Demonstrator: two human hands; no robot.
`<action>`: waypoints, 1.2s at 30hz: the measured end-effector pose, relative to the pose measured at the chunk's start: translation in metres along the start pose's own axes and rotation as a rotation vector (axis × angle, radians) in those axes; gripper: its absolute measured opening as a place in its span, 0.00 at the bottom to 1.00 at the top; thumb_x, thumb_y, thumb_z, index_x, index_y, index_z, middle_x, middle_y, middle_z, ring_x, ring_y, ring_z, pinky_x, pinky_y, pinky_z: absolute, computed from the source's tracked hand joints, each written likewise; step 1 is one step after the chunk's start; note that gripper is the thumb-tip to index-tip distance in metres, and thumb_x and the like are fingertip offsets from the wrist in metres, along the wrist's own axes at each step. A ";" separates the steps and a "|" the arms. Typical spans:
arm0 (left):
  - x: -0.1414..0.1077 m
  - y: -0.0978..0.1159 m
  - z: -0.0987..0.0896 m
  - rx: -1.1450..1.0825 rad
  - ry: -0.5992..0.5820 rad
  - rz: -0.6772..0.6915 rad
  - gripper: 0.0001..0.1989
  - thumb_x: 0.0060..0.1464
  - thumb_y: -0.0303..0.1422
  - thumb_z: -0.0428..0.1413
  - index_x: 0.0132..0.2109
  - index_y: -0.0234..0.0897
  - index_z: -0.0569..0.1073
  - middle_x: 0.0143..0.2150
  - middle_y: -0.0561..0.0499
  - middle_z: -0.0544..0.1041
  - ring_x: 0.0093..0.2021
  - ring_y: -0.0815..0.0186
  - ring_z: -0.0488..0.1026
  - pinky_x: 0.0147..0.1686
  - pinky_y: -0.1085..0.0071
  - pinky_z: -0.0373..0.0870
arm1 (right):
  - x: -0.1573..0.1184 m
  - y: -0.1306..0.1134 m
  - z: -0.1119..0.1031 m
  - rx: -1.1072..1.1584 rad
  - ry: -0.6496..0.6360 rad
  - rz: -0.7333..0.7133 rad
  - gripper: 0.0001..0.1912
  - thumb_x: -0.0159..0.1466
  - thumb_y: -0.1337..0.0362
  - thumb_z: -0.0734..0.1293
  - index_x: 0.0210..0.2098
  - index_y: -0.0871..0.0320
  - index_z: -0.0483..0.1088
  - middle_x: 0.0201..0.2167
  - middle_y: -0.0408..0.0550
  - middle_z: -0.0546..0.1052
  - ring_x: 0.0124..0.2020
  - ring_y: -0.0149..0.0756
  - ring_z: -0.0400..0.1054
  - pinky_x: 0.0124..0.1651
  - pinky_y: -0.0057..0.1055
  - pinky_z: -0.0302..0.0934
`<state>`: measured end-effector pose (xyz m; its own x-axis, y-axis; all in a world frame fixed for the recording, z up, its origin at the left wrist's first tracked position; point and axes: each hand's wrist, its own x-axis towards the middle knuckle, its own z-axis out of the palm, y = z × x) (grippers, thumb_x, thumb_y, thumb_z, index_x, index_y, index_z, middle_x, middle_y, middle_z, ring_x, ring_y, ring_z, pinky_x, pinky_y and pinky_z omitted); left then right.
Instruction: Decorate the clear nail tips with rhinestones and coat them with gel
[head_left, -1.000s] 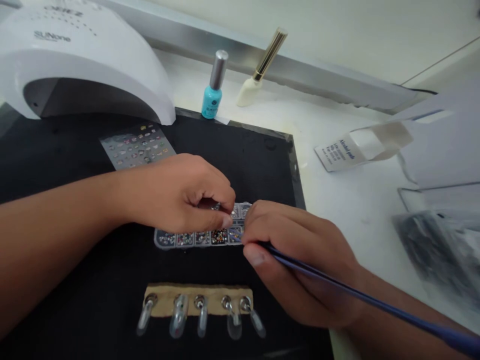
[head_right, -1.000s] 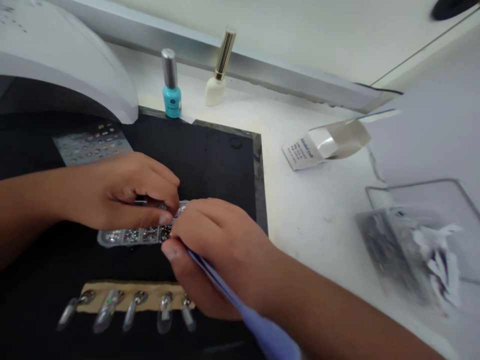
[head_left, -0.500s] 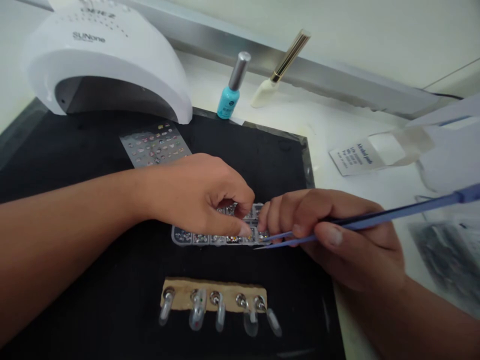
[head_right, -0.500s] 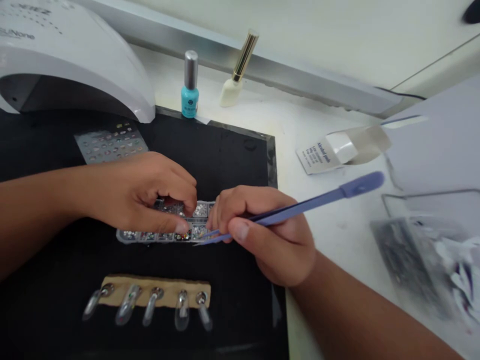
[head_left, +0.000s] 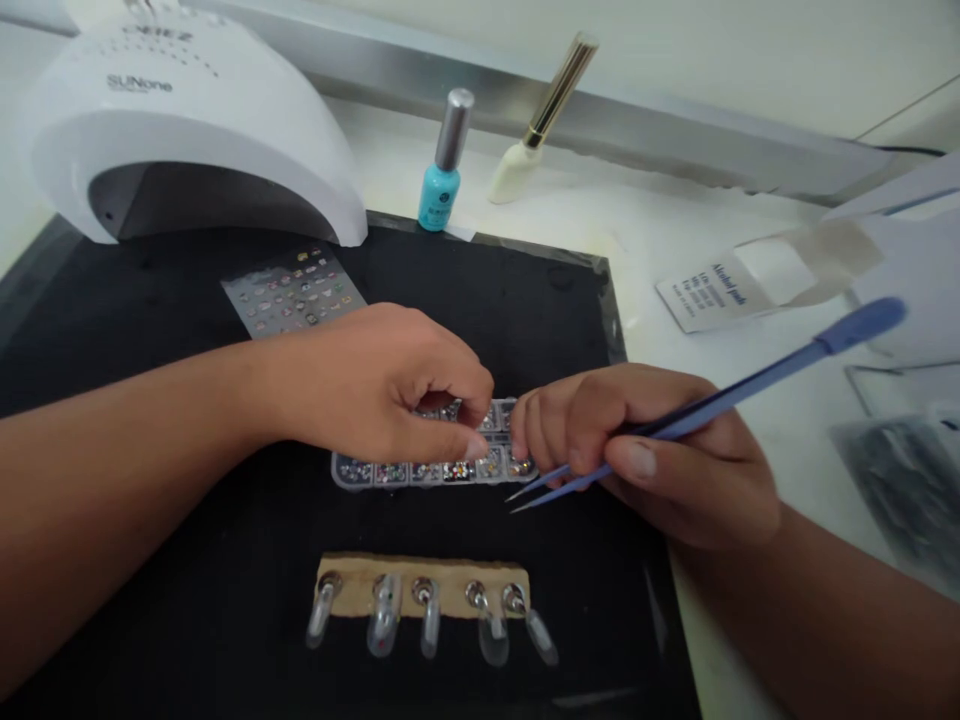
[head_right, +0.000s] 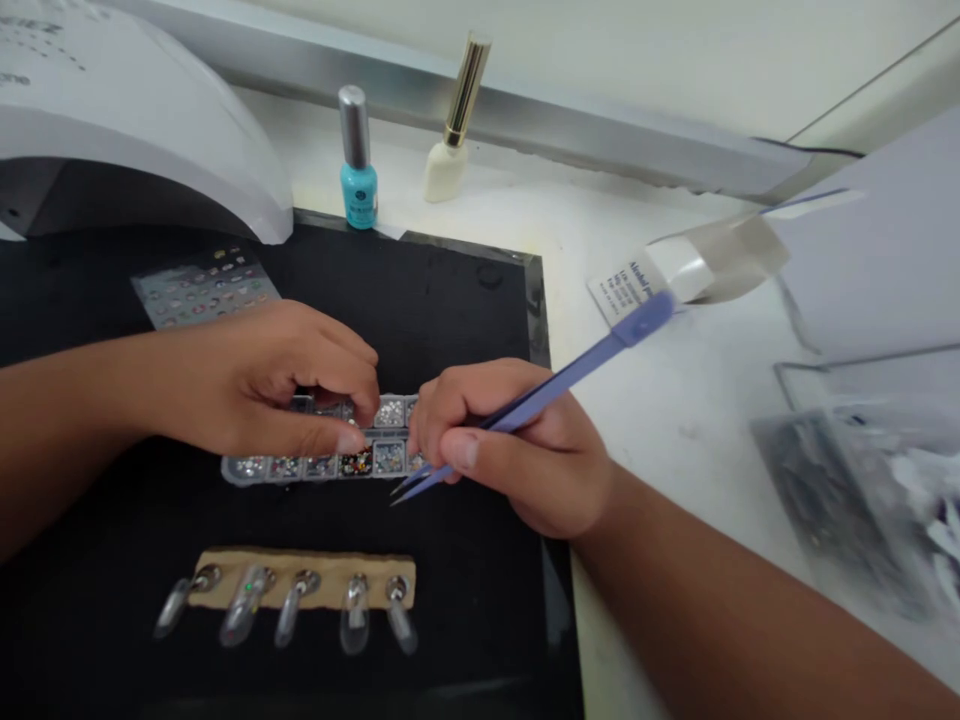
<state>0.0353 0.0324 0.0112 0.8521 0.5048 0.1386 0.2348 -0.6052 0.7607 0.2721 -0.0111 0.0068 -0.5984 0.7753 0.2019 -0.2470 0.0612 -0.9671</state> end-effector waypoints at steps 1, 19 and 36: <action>0.000 0.001 -0.001 -0.001 -0.010 -0.004 0.08 0.61 0.34 0.57 0.34 0.38 0.79 0.28 0.57 0.72 0.28 0.73 0.67 0.28 0.72 0.56 | 0.000 0.000 0.000 0.003 -0.011 0.005 0.13 0.69 0.62 0.71 0.30 0.64 0.75 0.22 0.44 0.72 0.26 0.32 0.67 0.33 0.33 0.62; 0.003 0.012 0.000 0.182 -0.076 -0.053 0.09 0.55 0.38 0.65 0.36 0.38 0.76 0.30 0.58 0.73 0.30 0.72 0.69 0.30 0.72 0.56 | 0.000 -0.001 -0.002 -0.159 -0.101 -0.074 0.14 0.73 0.61 0.66 0.33 0.63 0.72 0.25 0.43 0.71 0.28 0.30 0.67 0.35 0.32 0.64; 0.007 0.038 0.002 0.288 -0.128 -0.285 0.05 0.53 0.35 0.62 0.36 0.41 0.76 0.31 0.55 0.73 0.32 0.65 0.70 0.29 0.70 0.55 | 0.004 0.003 -0.006 -0.089 -0.060 -0.027 0.14 0.70 0.60 0.70 0.31 0.62 0.74 0.23 0.42 0.71 0.26 0.30 0.67 0.36 0.31 0.65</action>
<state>0.0517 0.0117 0.0398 0.7813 0.6070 -0.1453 0.5749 -0.6093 0.5462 0.2733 -0.0044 0.0039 -0.6379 0.7336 0.2345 -0.1963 0.1396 -0.9706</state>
